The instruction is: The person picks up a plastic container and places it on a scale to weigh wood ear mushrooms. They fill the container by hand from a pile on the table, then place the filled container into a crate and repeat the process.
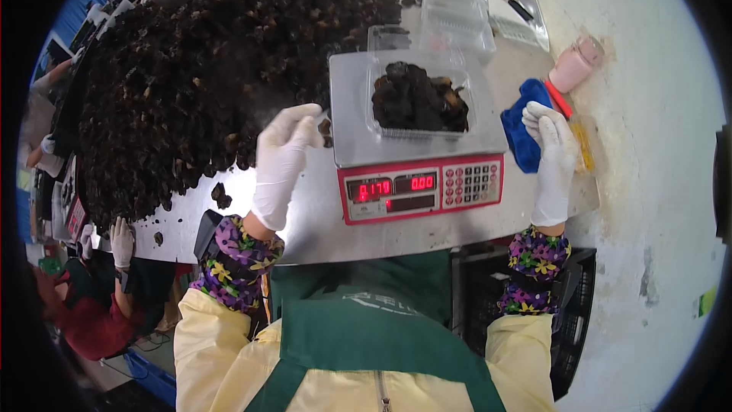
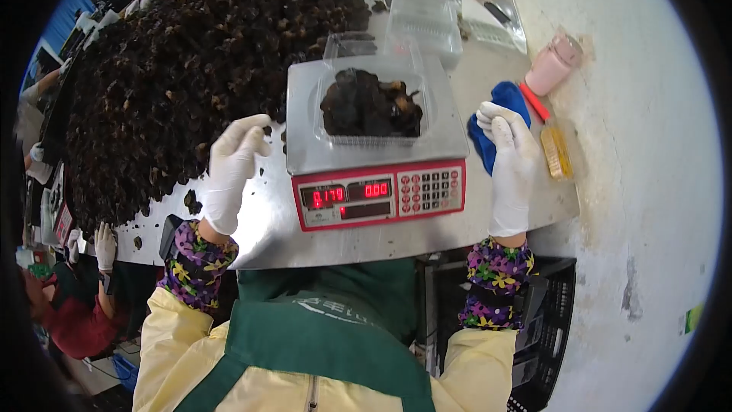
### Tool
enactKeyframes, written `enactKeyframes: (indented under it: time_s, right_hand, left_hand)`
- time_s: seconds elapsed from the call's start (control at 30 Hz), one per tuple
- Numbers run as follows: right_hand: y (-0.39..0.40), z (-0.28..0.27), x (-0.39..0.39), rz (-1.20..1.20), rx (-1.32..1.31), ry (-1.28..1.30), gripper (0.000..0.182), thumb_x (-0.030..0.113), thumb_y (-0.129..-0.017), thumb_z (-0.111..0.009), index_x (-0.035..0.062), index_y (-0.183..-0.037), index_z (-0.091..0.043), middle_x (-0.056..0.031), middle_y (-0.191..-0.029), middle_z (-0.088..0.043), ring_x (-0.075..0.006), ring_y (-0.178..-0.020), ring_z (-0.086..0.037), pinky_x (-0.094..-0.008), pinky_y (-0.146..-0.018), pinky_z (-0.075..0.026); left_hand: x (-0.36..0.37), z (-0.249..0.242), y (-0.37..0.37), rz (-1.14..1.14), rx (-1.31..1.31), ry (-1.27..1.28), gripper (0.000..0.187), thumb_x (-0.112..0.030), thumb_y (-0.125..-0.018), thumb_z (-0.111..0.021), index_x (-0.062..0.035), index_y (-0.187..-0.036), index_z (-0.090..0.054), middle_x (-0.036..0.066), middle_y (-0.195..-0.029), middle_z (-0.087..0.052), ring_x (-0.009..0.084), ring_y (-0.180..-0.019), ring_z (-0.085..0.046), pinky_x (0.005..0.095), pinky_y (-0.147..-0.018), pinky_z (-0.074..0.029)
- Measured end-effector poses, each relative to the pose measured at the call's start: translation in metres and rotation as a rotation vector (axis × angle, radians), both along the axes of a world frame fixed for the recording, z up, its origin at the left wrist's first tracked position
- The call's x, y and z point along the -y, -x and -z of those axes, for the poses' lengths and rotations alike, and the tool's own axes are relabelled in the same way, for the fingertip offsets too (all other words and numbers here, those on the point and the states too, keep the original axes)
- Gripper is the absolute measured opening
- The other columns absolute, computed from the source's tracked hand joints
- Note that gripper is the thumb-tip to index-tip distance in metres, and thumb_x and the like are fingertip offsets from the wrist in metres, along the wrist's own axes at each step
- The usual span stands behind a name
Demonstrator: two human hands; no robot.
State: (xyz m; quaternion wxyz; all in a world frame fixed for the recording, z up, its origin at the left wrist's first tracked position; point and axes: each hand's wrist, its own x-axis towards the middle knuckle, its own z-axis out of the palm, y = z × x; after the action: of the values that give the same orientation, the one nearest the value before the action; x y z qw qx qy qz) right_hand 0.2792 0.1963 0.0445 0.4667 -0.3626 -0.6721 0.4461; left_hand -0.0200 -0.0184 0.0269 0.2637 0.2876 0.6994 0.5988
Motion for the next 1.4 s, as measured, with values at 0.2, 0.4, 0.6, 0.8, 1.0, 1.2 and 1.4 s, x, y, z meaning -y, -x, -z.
enactKeyframes:
  time_s: [0.2, 0.4, 0.6, 0.8, 1.0, 1.2, 1.4]
  right_hand:
    - [0.06, 0.013, -0.071, -0.166, -0.124, 0.292, 0.032, 0.019, -0.101, -0.053, 0.0028, -0.128, -0.063, -0.0082, -0.121, -0.067, -0.0198, -0.107, -0.065, -0.0315, -0.097, -0.048]
    - [0.108, 0.046, -0.125, -0.293, -0.127, 0.681, 0.039, 0.028, -0.098, -0.059, 0.0042, -0.13, -0.059, -0.0127, -0.115, -0.066, -0.0215, -0.101, -0.066, -0.0364, -0.087, -0.053]
    - [0.119, 0.037, -0.13, -0.277, -0.168, 0.877, 0.041, 0.038, -0.102, -0.053, 0.0056, -0.125, -0.062, -0.0127, -0.115, -0.067, -0.0194, -0.1, -0.066, -0.0344, -0.084, -0.054]
    - [0.075, -0.015, -0.053, -0.384, 0.032, 0.269, 0.036, 0.036, -0.102, -0.054, 0.0059, -0.107, -0.074, -0.007, -0.117, -0.068, -0.018, -0.115, -0.058, -0.0329, -0.1, -0.044]
    - [0.044, 0.049, 0.008, -0.024, 0.445, -0.365, 0.054, 0.028, -0.093, -0.07, 0.0021, -0.136, -0.051, -0.0168, -0.118, -0.062, -0.0275, -0.108, -0.061, -0.036, -0.097, -0.047]
    - [0.025, 0.042, 0.011, -0.252, 0.176, 0.519, 0.03, 0.029, -0.1, -0.062, 0.0051, -0.117, -0.056, -0.0101, -0.099, -0.07, -0.0153, -0.086, -0.068, -0.0281, -0.075, -0.054]
    - [0.012, 0.046, 0.036, -0.322, -0.16, 0.832, 0.011, 0.017, -0.099, -0.06, 0.0116, -0.107, -0.054, -0.0126, -0.101, -0.07, -0.0232, -0.092, -0.07, -0.0334, -0.078, -0.057]
  left_hand:
    - [-0.045, 0.007, -0.009, 0.186, 0.112, 0.126, 0.037, -0.02, -0.1, -0.058, -0.0024, -0.133, -0.057, 0.005, -0.089, -0.071, 0.004, -0.055, -0.051, 0.0185, -0.052, -0.042]
    - [-0.067, 0.007, -0.003, 0.17, 0.176, 0.058, 0.043, -0.024, -0.099, -0.062, -0.0026, -0.135, -0.055, 0.005, -0.092, -0.07, 0.0047, -0.059, -0.053, 0.0204, -0.057, -0.043]
    - [-0.098, 0.03, 0.009, 0.212, -0.459, 0.227, 0.06, -0.026, -0.093, -0.066, -0.0033, -0.144, -0.044, 0.009, -0.096, -0.07, 0.0114, -0.068, -0.061, 0.0268, -0.067, -0.051]
    - [-0.077, 0.003, 0.01, 0.314, 0.044, 0.164, 0.064, -0.035, -0.095, -0.066, -0.0018, -0.144, -0.043, 0.004, -0.088, -0.068, 0.011, -0.066, -0.062, 0.025, -0.062, -0.05]
    - [-0.052, 0.003, -0.004, 0.39, 0.353, 0.18, 0.042, -0.022, -0.101, -0.06, -0.0006, -0.136, -0.049, 0.008, -0.096, -0.069, 0.01, -0.071, -0.063, 0.023, -0.067, -0.052]
    - [-0.064, 0.022, -0.015, 0.388, 0.64, 0.128, 0.019, -0.009, -0.094, -0.064, -0.0078, -0.111, -0.054, 0.009, -0.094, -0.067, 0.0139, -0.073, -0.064, 0.0257, -0.066, -0.053]
    - [-0.041, 0.017, -0.032, 0.384, 0.415, 0.098, 0.019, -0.003, -0.091, -0.063, -0.0091, -0.104, -0.05, 0.006, -0.087, -0.065, 0.0097, -0.065, -0.056, 0.0233, -0.058, -0.045]
